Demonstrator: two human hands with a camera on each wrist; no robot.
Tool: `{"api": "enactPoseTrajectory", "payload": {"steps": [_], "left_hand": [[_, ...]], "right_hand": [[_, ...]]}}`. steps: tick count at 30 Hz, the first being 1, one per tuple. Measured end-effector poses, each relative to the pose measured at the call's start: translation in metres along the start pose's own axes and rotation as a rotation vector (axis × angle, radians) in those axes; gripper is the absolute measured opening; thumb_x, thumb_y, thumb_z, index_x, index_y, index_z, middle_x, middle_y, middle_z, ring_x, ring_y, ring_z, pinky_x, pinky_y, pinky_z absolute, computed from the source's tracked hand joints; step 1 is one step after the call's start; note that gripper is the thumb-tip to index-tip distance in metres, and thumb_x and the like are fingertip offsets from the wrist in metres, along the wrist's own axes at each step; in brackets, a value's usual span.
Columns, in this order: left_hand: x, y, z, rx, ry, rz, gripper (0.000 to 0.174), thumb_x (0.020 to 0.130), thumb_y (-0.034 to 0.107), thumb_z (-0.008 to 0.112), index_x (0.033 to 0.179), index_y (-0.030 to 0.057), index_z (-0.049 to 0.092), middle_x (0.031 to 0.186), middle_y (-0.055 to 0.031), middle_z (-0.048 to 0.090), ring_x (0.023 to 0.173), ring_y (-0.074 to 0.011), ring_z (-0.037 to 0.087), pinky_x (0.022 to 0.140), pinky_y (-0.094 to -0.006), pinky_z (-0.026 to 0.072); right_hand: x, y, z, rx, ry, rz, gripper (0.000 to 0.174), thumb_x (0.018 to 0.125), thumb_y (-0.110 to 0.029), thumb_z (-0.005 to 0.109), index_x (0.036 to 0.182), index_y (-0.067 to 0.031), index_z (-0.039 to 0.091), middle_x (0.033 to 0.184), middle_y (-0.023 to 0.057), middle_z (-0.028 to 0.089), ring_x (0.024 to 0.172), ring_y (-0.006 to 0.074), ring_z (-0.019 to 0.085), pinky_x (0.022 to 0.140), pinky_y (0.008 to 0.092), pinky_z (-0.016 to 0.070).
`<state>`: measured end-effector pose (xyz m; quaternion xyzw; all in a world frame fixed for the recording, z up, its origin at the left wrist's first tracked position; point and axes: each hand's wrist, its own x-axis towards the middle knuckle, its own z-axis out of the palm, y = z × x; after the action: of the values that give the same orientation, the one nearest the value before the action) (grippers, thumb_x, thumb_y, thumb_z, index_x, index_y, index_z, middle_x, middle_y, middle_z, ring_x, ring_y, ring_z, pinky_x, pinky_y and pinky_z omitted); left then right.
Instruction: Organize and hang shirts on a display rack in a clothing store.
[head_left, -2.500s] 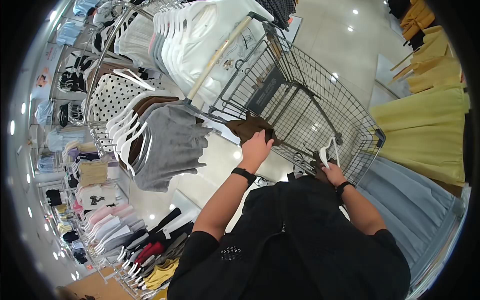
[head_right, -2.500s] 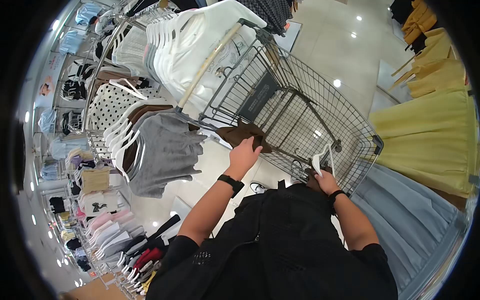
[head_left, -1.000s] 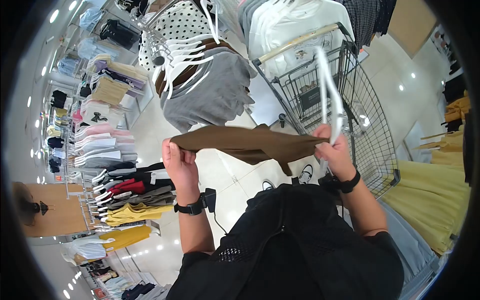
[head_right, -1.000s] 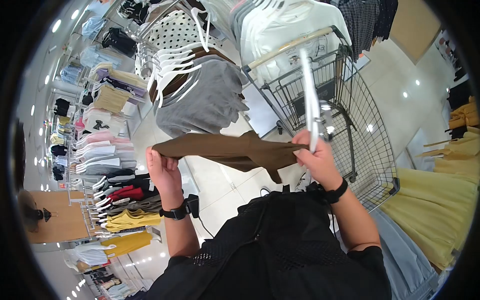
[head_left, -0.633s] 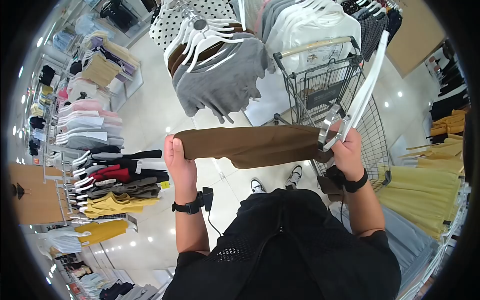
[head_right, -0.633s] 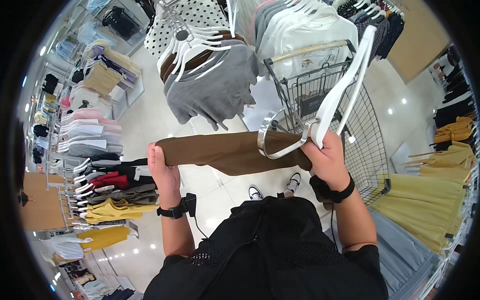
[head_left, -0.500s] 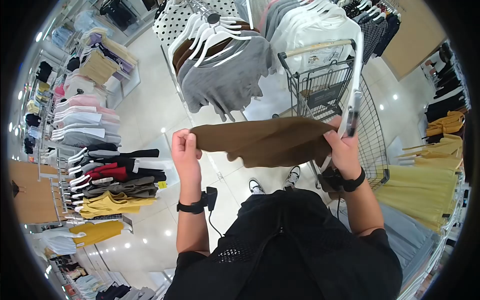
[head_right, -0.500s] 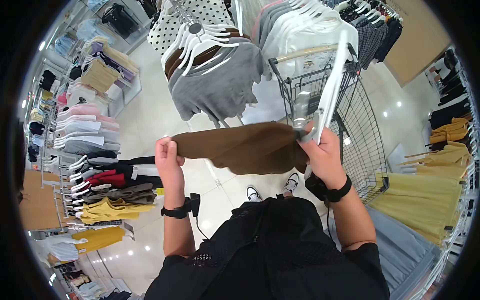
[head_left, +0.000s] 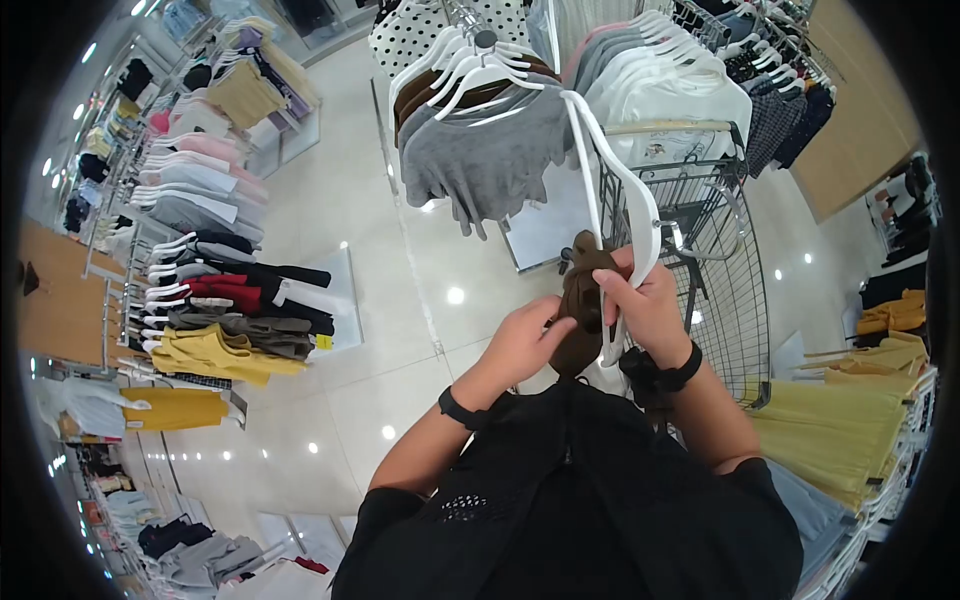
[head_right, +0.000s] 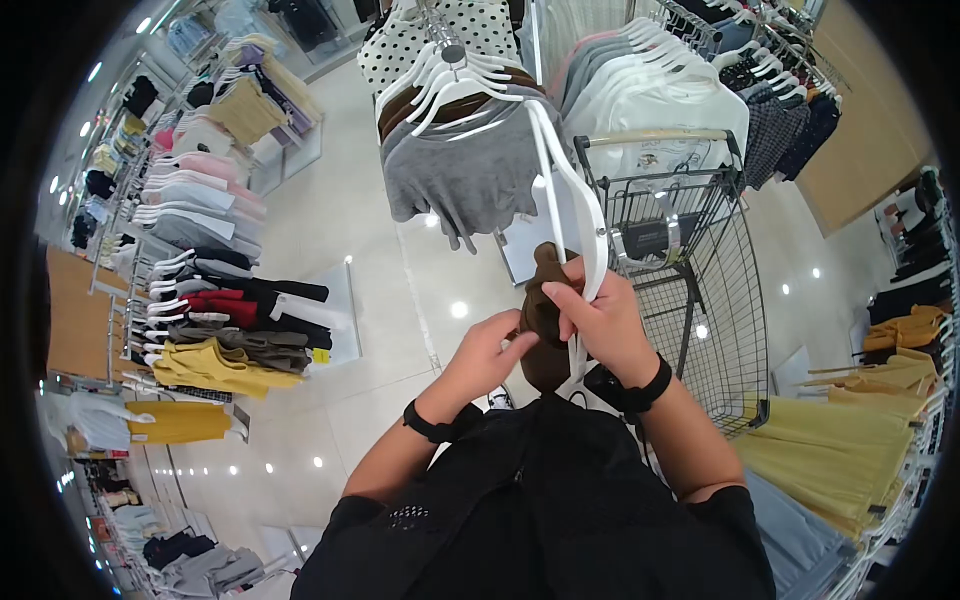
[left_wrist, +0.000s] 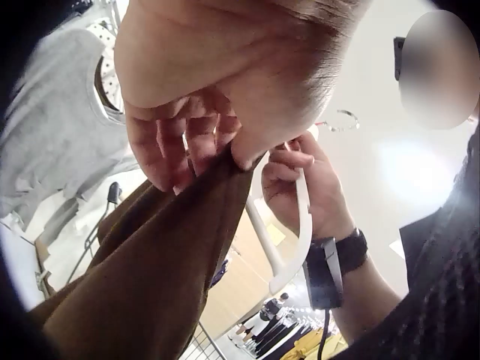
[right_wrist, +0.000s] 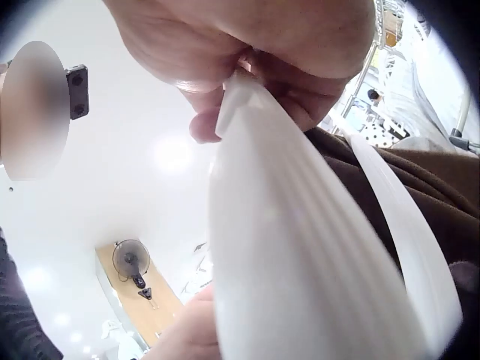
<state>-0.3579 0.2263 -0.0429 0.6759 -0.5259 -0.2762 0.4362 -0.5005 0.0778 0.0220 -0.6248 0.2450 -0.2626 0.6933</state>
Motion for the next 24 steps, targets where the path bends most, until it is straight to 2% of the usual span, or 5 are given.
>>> {"api": "enactPoseTrajectory", "payload": {"steps": [7, 10, 16, 20, 24], "left_hand": [[0.019, 0.03, 0.037, -0.144, 0.258, -0.141, 0.015, 0.106, 0.017, 0.051, 0.112, 0.0033, 0.053, 0.08, -0.0151, 0.062, 0.075, -0.0261, 0.063, 0.071, -0.0377, 0.049], [0.025, 0.062, 0.049, -0.016, 0.307, -0.166, 0.016, 0.104, 0.018, 0.056, 0.112, 0.004, 0.053, 0.085, -0.0149, 0.067, 0.076, -0.0284, 0.066, 0.072, -0.0366, 0.0507], [0.033, 0.091, 0.058, 0.396, 0.137, -0.068, 0.026, 0.087, 0.004, 0.069, 0.11, 0.0058, 0.056, 0.09, -0.0164, 0.069, 0.083, -0.0405, 0.067, 0.075, -0.0397, 0.0538], [0.03, 0.071, 0.04, 0.512, 0.102, -0.027, 0.033, 0.076, -0.009, 0.059, 0.106, 0.0051, 0.059, 0.105, -0.0164, 0.058, 0.099, -0.0364, 0.063, 0.082, -0.04, 0.0518], [0.024, 0.064, 0.016, 0.535, 0.057, -0.14, 0.029, 0.078, -0.014, 0.052, 0.102, 0.0021, 0.058, 0.099, -0.0116, 0.061, 0.091, -0.0283, 0.063, 0.08, -0.0364, 0.0506]], "right_hand": [[-0.018, 0.015, -0.082, -0.084, 0.26, -0.112, 0.006, 0.087, -0.001, 0.065, 0.086, -0.0023, 0.059, 0.067, -0.0002, 0.057, 0.05, 0.006, 0.052, 0.048, 0.0238, 0.0406], [-0.028, 0.011, -0.108, -0.1, 0.342, -0.133, 0.01, 0.085, -0.002, 0.063, 0.079, -0.0036, 0.056, 0.062, -0.0005, 0.054, 0.05, 0.0064, 0.051, 0.048, 0.0251, 0.0403], [-0.046, 0.016, -0.16, -0.35, 0.409, -0.202, 0.017, 0.085, -0.008, 0.066, 0.076, -0.0017, 0.054, 0.057, 0.0033, 0.051, 0.051, 0.0105, 0.049, 0.05, 0.0303, 0.0399], [-0.05, 0.024, -0.187, -0.405, 0.606, -0.217, 0.019, 0.086, -0.011, 0.069, 0.077, -0.0007, 0.056, 0.058, 0.0055, 0.051, 0.052, 0.0137, 0.052, 0.053, 0.0322, 0.0426], [-0.058, 0.02, -0.2, -0.312, 0.431, -0.066, 0.023, 0.088, -0.012, 0.07, 0.077, -0.0037, 0.051, 0.06, 0.0028, 0.05, 0.05, 0.0097, 0.05, 0.049, 0.0296, 0.0411]]}}
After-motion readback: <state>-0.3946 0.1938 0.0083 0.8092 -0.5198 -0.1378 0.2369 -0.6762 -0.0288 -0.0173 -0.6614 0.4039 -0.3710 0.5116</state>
